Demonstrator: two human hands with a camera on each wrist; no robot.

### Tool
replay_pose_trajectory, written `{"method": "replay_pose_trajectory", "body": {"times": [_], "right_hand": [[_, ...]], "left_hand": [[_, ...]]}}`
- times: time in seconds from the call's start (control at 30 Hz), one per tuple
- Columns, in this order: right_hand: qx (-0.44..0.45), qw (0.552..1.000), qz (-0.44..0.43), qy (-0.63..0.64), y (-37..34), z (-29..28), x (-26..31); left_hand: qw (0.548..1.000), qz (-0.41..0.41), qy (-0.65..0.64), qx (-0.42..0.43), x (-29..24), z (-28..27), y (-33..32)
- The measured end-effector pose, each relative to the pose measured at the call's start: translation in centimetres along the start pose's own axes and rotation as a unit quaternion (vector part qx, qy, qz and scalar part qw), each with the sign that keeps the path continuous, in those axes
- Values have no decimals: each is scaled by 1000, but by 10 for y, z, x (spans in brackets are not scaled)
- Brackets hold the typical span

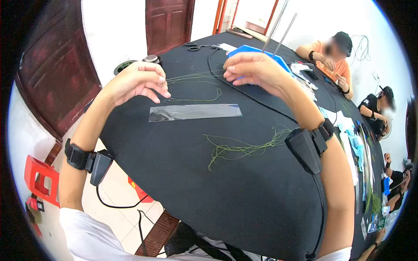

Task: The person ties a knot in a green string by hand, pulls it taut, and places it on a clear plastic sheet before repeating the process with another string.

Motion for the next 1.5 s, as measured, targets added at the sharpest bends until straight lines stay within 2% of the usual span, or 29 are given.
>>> {"method": "replay_pose_trajectory", "body": {"times": [0.1, 0.2, 0.4, 0.5, 0.7, 0.93, 1.0, 1.07, 1.17, 1.27, 1.5], "right_hand": [[5, 998, 40, 37, 5, 7, -27], [13, 1000, -5, -1, 10, 13, -43], [29, 999, 18, -1, -2, 24, -60], [40, 999, 11, 6, -8, 28, -61], [-51, 996, 47, 64, -12, 17, -67], [-69, 994, 82, -2, -9, 21, -64], [-72, 993, 86, -30, -7, 20, -68], [-75, 993, 48, -78, -3, 18, -67], [-85, 985, 10, -149, -2, 19, -63], [-100, 974, 1, -204, -2, 21, -59], [-108, 953, -20, -282, -5, 18, -54]], "left_hand": [[1000, -22, 3, 18, 13, -2, -2], [1000, -7, 2, 0, 26, -2, -2], [1000, -10, -1, -19, 32, 5, -14], [999, -31, 16, 35, 26, 16, -24], [994, -60, 85, 28, 23, 25, -25], [982, -78, 169, 10, 24, 20, -20], [969, -73, 235, 2, 21, 17, -18], [944, -63, 324, -9, 15, 15, -17], [925, -55, 374, -24, 4, 18, -19], [913, 21, 406, -28, -2, 21, -18], [843, 81, 527, -71, -15, 29, -25]]}}
Point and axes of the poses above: each hand's wrist, its own y-axis towards the middle knuckle, its own z-axis out of the palm, x = y × z, the point moved 9 cm from there along y, towards the middle knuckle, and after that the axes turned 13 degrees about y, right-handed, at the moved point
